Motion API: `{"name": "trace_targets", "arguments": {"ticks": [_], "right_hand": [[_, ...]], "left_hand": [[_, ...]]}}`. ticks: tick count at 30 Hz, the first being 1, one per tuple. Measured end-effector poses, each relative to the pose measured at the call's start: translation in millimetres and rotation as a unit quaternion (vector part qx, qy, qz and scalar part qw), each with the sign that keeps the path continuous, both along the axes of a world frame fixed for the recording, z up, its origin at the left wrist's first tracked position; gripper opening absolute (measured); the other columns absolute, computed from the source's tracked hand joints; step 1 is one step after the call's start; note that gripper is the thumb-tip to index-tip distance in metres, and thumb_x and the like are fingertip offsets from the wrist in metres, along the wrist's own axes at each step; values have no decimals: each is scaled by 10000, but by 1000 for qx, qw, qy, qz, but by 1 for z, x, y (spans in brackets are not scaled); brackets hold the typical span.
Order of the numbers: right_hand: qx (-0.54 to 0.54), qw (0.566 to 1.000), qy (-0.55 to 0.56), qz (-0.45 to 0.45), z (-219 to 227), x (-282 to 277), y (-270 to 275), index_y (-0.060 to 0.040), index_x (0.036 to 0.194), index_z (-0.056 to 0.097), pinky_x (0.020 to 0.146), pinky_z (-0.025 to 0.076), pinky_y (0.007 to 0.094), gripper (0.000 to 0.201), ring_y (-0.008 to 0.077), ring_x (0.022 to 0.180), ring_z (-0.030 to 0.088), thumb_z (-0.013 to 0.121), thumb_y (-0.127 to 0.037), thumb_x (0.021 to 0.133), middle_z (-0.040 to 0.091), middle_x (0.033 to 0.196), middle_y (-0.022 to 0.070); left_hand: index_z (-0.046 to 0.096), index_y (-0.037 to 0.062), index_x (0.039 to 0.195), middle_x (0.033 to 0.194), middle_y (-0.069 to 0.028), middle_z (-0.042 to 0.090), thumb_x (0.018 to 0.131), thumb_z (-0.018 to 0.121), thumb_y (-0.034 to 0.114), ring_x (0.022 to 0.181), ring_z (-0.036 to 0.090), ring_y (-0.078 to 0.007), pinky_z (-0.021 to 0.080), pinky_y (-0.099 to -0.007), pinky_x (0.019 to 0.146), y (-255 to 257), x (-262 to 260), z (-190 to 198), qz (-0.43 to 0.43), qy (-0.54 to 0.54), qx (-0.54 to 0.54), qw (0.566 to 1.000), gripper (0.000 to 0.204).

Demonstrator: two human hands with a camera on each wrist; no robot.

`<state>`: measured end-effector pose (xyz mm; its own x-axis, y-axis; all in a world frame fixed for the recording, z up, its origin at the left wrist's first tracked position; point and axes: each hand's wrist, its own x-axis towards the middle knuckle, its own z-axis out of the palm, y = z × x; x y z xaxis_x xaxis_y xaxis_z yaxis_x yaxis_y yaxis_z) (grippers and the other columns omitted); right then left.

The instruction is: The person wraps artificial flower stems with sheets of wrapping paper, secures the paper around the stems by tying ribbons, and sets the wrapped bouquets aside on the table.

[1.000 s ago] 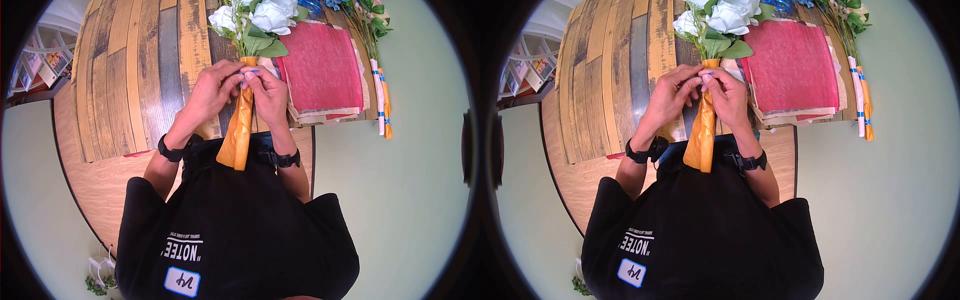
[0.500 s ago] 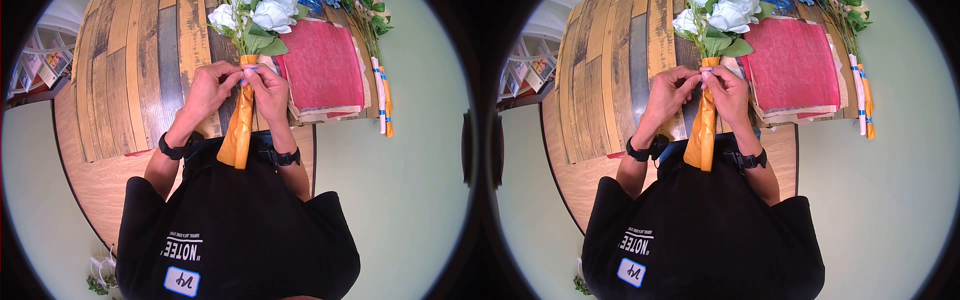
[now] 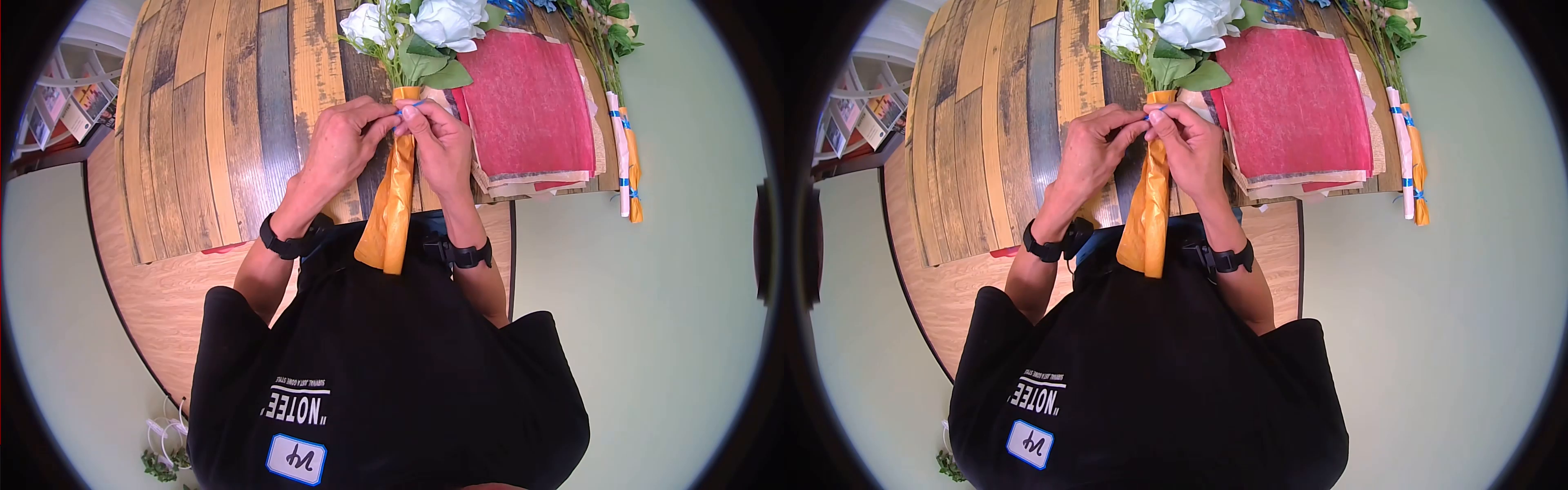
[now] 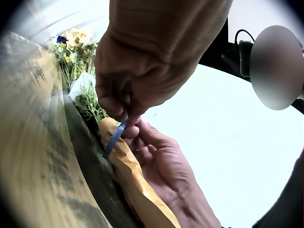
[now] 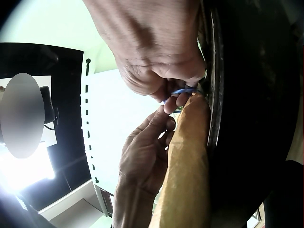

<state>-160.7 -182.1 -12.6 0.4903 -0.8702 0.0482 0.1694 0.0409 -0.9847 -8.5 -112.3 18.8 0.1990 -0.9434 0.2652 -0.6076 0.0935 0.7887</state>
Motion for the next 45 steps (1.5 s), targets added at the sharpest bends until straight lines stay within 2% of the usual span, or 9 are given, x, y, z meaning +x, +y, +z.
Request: {"name": "trace_targets", "arguments": {"ticks": [8,11,17,19,23,26,28,31,45], "right_hand": [[-13,1000,16,-3,-1,0,0,40,1103,707,701,489,208,220,64,769,619,674,-146,990,691,861,34],[-3,1000,-1,-3,-3,0,0,38,1107,706,702,489,204,221,60,774,619,677,-145,987,692,866,30],[23,997,-54,46,-5,-6,1,60,1224,633,856,534,249,271,111,923,650,665,-37,973,687,1030,71],[30,997,-66,8,-3,-2,6,28,1210,640,826,522,234,280,84,894,634,694,7,936,686,1043,45],[16,997,-69,-13,-9,3,15,35,1204,632,872,521,247,296,89,961,626,682,68,913,660,1126,68],[-78,994,-61,-45,-10,8,21,32,1192,634,898,521,269,312,120,1023,625,674,94,888,628,1192,89],[-183,978,17,-99,-5,8,25,14,1196,642,897,524,291,361,178,1030,640,676,108,850,608,1198,111],[-278,941,126,-147,3,7,24,-3,1198,649,866,533,311,394,227,992,657,690,101,820,614,1159,120],[-375,899,185,-131,5,-4,26,6,1178,670,798,544,355,353,275,934,666,674,90,834,621,1096,134]], "left_hand": [[734,11,974,801,-94,672,901,720,73,675,638,-205,499,-315,626,0,-6,3,23,8,-21,999,97],[688,-3,929,810,-129,660,892,707,73,721,668,-304,515,-373,634,1,-9,8,23,-4,-20,1000,86],[663,-8,917,739,-58,607,914,700,103,644,584,-147,473,-304,596,-1,-3,-4,37,112,19,993,117],[675,5,966,775,53,599,975,668,119,694,514,-21,420,-214,582,-1,2,-10,22,191,80,978,114],[666,14,981,776,62,592,982,661,124,667,491,-10,388,-193,564,1,6,-9,7,222,111,969,110],[663,16,983,773,57,594,983,655,119,641,475,-9,373,-194,547,1,7,-8,-10,279,109,954,104],[653,0,953,831,35,630,961,653,98,767,546,-31,469,-217,706,3,10,-8,-32,306,152,939,99],[653,2,950,837,35,629,968,639,92,773,543,-27,468,-217,709,2,12,-4,-47,311,171,934,93],[591,7,856,705,52,506,958,624,122,659,433,-37,385,-244,587,-3,14,-13,-120,249,170,946,158]]}}
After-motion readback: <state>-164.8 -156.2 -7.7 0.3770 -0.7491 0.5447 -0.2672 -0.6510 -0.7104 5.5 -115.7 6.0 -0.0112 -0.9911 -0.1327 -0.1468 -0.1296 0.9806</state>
